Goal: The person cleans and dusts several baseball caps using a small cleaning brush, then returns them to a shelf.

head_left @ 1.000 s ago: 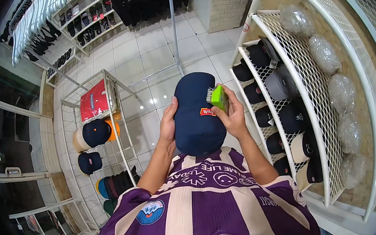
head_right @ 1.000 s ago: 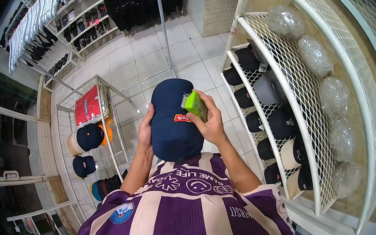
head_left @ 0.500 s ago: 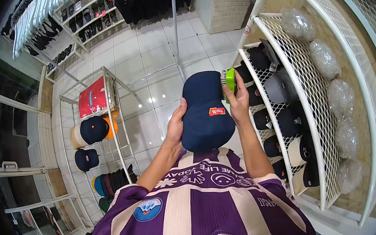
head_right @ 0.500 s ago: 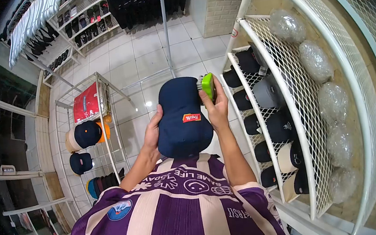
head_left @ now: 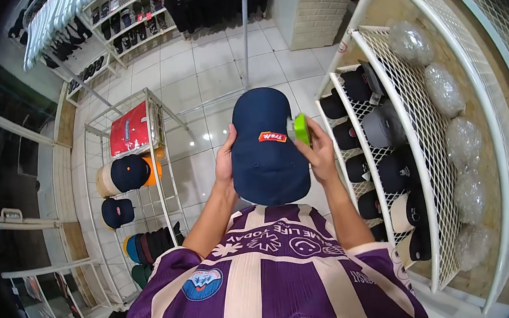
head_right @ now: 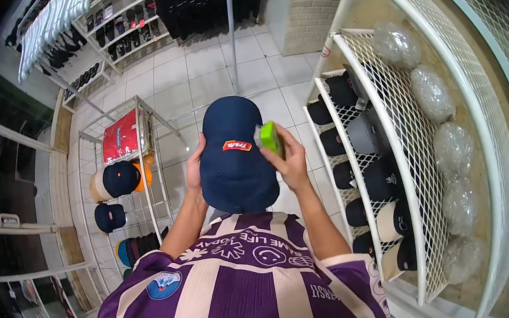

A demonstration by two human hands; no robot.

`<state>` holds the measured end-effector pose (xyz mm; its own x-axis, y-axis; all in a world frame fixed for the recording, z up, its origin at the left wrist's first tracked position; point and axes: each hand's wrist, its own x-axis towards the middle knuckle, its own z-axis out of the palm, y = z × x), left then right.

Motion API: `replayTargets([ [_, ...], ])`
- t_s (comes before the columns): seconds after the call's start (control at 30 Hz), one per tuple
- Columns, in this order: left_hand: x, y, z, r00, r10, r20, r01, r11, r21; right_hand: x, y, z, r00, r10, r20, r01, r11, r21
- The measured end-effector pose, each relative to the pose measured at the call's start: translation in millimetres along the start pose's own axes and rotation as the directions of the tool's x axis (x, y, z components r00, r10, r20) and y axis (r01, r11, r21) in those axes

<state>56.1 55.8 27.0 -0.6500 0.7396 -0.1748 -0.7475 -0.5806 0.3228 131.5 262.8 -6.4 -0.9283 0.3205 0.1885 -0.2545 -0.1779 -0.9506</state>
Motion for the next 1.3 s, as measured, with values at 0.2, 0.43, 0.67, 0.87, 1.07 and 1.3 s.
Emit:
replayTargets([
  [0.2, -8.1, -13.3, -11.3, 0.970, 0.185, -0.159, -0.094, 0.884, 0.457, 12.6, -5.0, -44.0, 0.985, 0.136, 0.102, -0.161, 0.940, 0.301],
  [0.43, -7.9, 36.9, 3.3, 0.988, -0.152, 0.024, 0.015, 0.250, 0.968, 33.1, -70.5, -22.5, 0.949, 0.083, 0.304, 0.039, 0.926, -0.376],
  [0.67, -18.6, 42.4, 28.4, 0.972, -0.224, 0.070, -0.048, 0.103, 0.994, 19.4, -101.9, 36.0, 0.880, -0.037, 0.474, 0.369, 0.683, -0.631],
  [0.87, -25.2, 30.3, 15.6, 0.967, -0.160, 0.201, -0.151, 0.281, 0.948, 32.7, -89.9, 12.5, 0.918, -0.071, 0.390, 0.326, 0.695, -0.641],
  [1.07, -23.5, 14.4, 11.8, 0.982, -0.103, 0.159, -0.131, 0.240, 0.962, 13.7, -92.7, 43.3, 0.841, -0.073, 0.535, 0.443, 0.661, -0.606],
  [1.3, -23.8, 0.8, 5.6, 0.990, -0.028, 0.140, -0.131, 0.211, 0.969, 20.5, -79.2, 19.4, 0.902, -0.081, 0.425, 0.369, 0.656, -0.658],
])
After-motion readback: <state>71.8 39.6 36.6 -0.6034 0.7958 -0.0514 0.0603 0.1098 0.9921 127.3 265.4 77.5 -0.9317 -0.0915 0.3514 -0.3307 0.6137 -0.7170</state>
